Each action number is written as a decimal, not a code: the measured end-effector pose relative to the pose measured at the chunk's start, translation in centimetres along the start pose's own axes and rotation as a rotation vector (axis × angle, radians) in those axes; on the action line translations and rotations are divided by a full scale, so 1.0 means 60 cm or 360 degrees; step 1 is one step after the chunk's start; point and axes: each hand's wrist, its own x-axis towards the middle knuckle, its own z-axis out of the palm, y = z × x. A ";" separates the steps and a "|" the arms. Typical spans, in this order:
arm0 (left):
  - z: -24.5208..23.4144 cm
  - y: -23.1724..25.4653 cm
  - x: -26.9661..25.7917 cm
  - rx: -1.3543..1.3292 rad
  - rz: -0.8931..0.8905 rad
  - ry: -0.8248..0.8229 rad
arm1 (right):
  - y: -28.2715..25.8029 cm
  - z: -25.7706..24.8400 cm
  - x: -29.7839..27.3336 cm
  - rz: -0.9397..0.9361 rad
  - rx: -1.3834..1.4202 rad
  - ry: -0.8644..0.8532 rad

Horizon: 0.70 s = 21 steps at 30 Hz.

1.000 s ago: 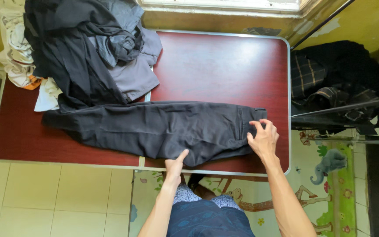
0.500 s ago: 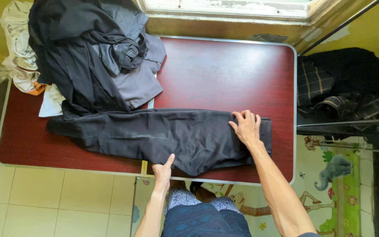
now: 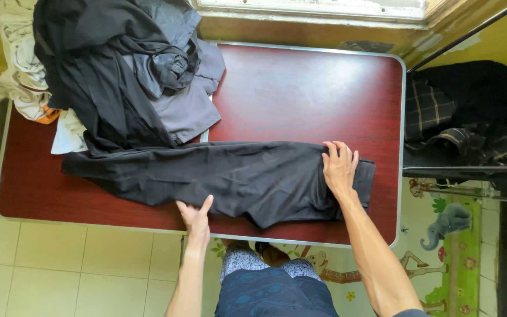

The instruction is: The person folds a pair of black pants by aligning the legs and smoothing the fabric on a table before completing several folds.

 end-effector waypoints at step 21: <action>0.133 0.009 -0.090 0.1765 0.0890 -0.1102 | 0.033 -0.099 -0.218 0.1058 0.0600 0.0165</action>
